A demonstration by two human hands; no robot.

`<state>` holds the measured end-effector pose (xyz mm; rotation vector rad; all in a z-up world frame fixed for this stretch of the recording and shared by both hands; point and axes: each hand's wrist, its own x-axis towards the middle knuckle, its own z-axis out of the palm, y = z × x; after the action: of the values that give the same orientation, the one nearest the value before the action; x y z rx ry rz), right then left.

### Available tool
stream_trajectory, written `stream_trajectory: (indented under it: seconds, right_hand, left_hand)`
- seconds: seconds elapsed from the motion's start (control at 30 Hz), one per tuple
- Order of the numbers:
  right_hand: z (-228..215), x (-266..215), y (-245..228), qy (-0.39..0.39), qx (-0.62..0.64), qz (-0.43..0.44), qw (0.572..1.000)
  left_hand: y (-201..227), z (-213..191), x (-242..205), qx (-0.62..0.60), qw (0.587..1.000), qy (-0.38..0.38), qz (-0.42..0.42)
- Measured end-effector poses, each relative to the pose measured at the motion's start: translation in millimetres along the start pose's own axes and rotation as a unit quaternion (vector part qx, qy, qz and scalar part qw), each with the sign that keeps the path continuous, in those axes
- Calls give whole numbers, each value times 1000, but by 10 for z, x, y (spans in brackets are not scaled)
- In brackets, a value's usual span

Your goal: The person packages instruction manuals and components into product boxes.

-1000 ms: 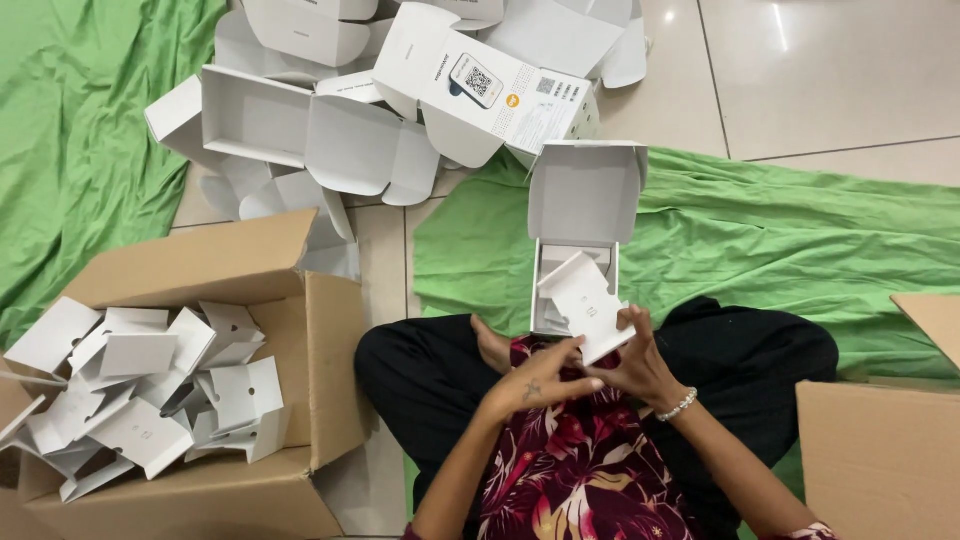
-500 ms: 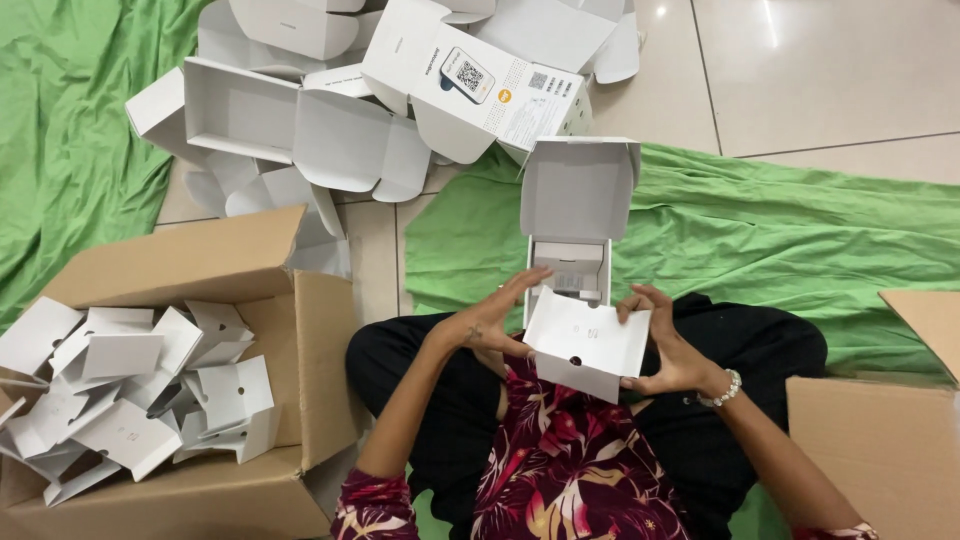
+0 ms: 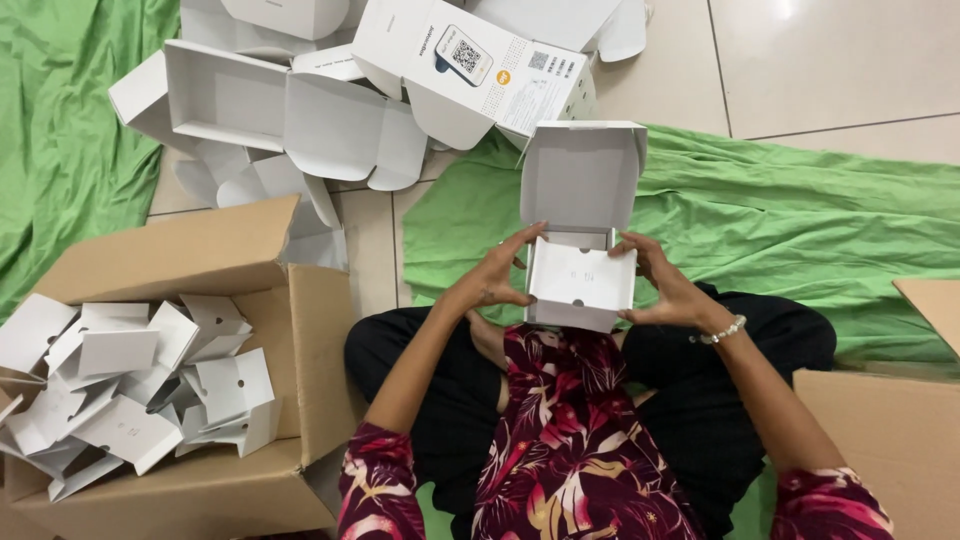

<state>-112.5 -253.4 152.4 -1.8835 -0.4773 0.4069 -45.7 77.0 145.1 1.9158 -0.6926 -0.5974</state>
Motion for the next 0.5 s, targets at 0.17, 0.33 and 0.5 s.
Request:
stream_trajectory:
  seconds: [0.17, 0.33, 0.5]
  right_hand:
    - [-71, 166, 103, 27, 13, 14, 999]
    - [-41, 211, 190, 3, -110, 34, 993]
    - [12, 277, 183, -5, -178, 86, 980]
  left_hand:
    - [-155, -93, 294, -1, 1000, -4, 24]
    - [-375, 76, 357, 107, 993, -3, 51]
    - [-643, 163, 371, 200, 971, 35, 128]
